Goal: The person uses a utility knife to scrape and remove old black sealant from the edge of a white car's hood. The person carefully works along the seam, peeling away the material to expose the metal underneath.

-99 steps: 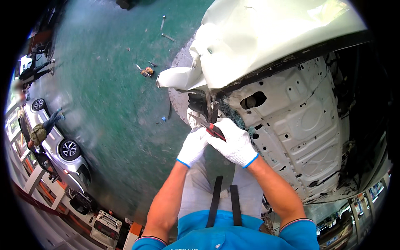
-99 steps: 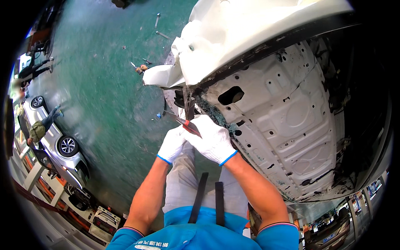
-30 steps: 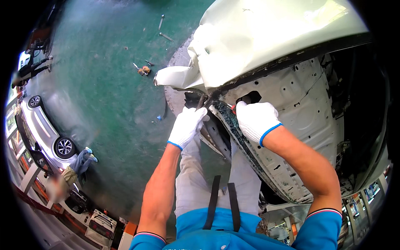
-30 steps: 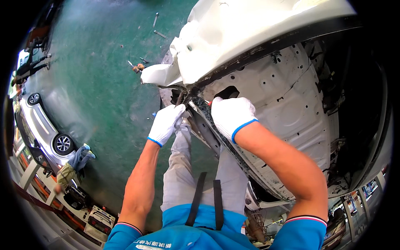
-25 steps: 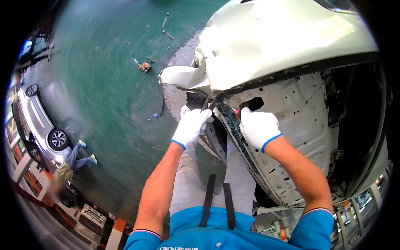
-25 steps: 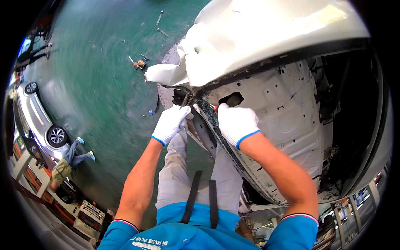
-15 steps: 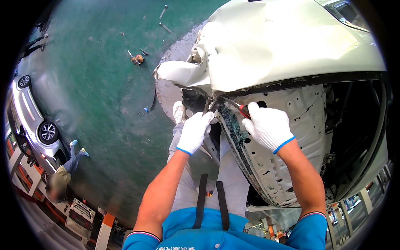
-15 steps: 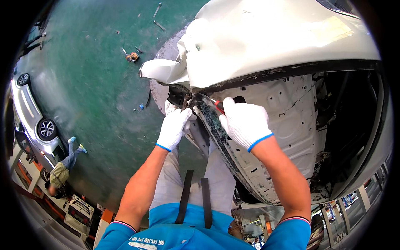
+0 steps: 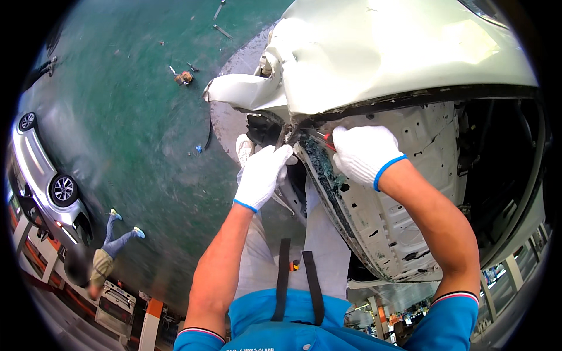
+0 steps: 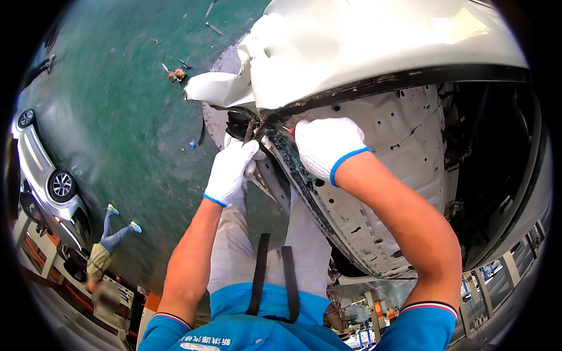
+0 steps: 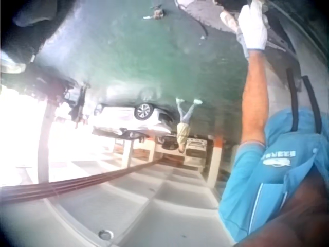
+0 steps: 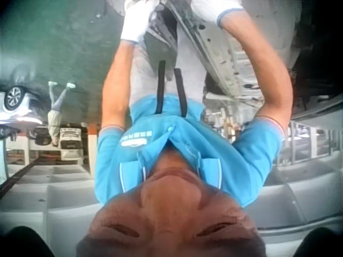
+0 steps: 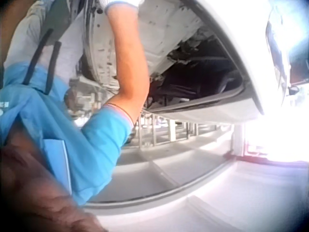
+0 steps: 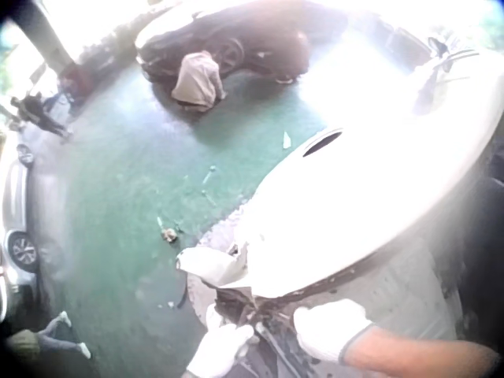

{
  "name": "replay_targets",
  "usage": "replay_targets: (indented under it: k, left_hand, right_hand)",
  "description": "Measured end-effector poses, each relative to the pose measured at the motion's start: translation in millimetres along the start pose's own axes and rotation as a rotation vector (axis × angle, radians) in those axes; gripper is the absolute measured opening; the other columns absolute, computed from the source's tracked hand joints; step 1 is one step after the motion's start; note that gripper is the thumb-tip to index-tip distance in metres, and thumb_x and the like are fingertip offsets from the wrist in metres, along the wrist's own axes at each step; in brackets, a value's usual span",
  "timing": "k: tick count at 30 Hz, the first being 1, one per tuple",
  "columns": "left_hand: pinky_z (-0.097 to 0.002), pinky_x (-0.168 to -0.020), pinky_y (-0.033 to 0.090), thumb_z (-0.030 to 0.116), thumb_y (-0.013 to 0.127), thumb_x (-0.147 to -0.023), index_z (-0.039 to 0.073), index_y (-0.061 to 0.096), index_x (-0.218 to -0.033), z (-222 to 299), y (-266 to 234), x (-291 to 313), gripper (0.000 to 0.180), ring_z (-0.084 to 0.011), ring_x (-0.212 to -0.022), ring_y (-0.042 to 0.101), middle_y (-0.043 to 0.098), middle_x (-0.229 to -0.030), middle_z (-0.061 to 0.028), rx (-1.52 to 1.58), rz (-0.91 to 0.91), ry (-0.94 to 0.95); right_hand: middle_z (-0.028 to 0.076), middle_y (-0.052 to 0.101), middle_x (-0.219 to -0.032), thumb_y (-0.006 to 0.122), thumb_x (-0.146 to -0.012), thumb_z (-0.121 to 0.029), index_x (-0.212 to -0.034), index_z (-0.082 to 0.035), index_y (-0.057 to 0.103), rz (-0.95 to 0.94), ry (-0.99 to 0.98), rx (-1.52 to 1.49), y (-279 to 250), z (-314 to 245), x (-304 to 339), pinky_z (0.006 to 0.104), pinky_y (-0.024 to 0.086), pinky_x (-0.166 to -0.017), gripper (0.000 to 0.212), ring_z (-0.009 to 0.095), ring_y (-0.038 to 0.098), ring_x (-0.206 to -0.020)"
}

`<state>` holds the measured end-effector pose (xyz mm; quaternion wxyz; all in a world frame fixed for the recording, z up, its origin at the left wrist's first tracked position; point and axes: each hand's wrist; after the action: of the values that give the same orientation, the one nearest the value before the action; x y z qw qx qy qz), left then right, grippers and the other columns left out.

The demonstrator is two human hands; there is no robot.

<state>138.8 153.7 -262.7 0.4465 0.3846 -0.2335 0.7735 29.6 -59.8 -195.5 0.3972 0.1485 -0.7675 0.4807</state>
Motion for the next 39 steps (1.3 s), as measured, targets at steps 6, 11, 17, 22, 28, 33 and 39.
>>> replay_targets:
  k: [6, 11, 17, 22, 28, 33, 39]
  left_hand:
    - [-0.0273, -0.051, 0.035, 0.04, 0.06, -0.103, 0.0, 0.075, -0.088, 17, -12, 2, 0.045, -0.0092, -0.054, 0.045, 0.05, -0.06, 0.0001, -0.053, -0.03, -0.096]
    - [-0.0277, -0.051, 0.037, 0.04, 0.061, -0.103, 0.0, 0.075, -0.089, 14, -13, 5, 0.045, -0.01, -0.053, 0.046, 0.051, -0.059, 0.0003, -0.058, -0.044, -0.093]
    - [-0.0286, -0.052, 0.041, 0.039, 0.061, -0.102, 0.001, 0.072, -0.086, -11, -8, -5, 0.043, -0.0116, -0.052, 0.049, 0.052, -0.059, -0.0011, -0.079, -0.043, 0.025]
    - [-0.0273, -0.051, 0.04, 0.04, 0.058, -0.105, 0.003, 0.068, -0.091, -14, 2, -3, 0.041, -0.0103, -0.054, 0.048, 0.055, -0.064, -0.0006, 0.166, -0.07, -0.083]
    - [-0.0258, -0.054, 0.042, 0.039, 0.055, -0.108, 0.004, 0.069, -0.093, -14, 16, 5, 0.041, -0.0088, -0.056, 0.05, 0.056, -0.066, 0.0009, 0.184, -0.035, -0.059]
    - [-0.0247, -0.054, 0.042, 0.038, 0.054, -0.108, 0.003, 0.071, -0.097, -23, 27, 8, 0.041, -0.0084, -0.056, 0.05, 0.055, -0.065, 0.0014, 0.321, -0.008, -0.07]
    - [-0.025, -0.054, 0.042, 0.038, 0.059, -0.106, 0.003, 0.072, -0.093, -19, 24, 10, 0.04, -0.0088, -0.056, 0.05, 0.055, -0.064, 0.0008, 0.299, 0.012, -0.043]
  right_hand:
    - [0.021, 0.074, -0.082, 0.055, -0.093, -0.013, -0.101, 0.002, 0.068, 0.01, 0.003, 0.04, 2, -5, 5, 0.0507, 0.058, -0.065, 0.021, 0.039, 0.074, -0.073]
    - [0.02, 0.074, -0.081, 0.058, -0.09, -0.011, -0.1, 0.002, 0.067, 0.026, 0.001, 0.027, 13, -7, 9, 0.0501, 0.058, -0.064, 0.019, 0.037, 0.075, -0.073]
    - [0.017, 0.072, -0.077, 0.061, -0.091, -0.021, -0.101, -0.002, 0.062, -0.028, 0.065, 0.02, 17, -5, 22, 0.0515, 0.057, -0.063, 0.022, 0.037, 0.073, -0.073]
    - [0.015, 0.068, -0.067, 0.063, -0.092, -0.029, -0.098, -0.004, 0.058, -0.024, 0.066, -0.01, 17, 8, 47, 0.0514, 0.054, -0.059, 0.026, 0.038, 0.069, -0.063]
    - [0.012, 0.067, -0.068, 0.065, -0.092, -0.031, -0.097, -0.006, 0.059, 0.126, 0.087, -0.012, 12, 2, 30, 0.0499, 0.054, -0.056, 0.026, 0.035, 0.069, -0.061]
    - [0.016, 0.071, -0.074, 0.063, -0.092, -0.028, -0.098, -0.004, 0.065, 0.08, 0.036, 0.039, 2, -2, 12, 0.0499, 0.056, -0.059, 0.025, 0.036, 0.072, -0.069]
    - [0.019, 0.071, -0.074, 0.066, -0.089, -0.026, -0.094, -0.004, 0.064, 0.106, 0.009, 0.066, -1, -3, 4, 0.0499, 0.056, -0.064, 0.023, 0.038, 0.071, -0.068]
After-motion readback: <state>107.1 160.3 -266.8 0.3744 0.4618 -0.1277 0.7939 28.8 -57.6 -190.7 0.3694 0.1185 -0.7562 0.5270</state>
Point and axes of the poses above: each hand's wrist, its own x-axis away from the middle knuckle, its own y-axis out of the palm, z = x × y
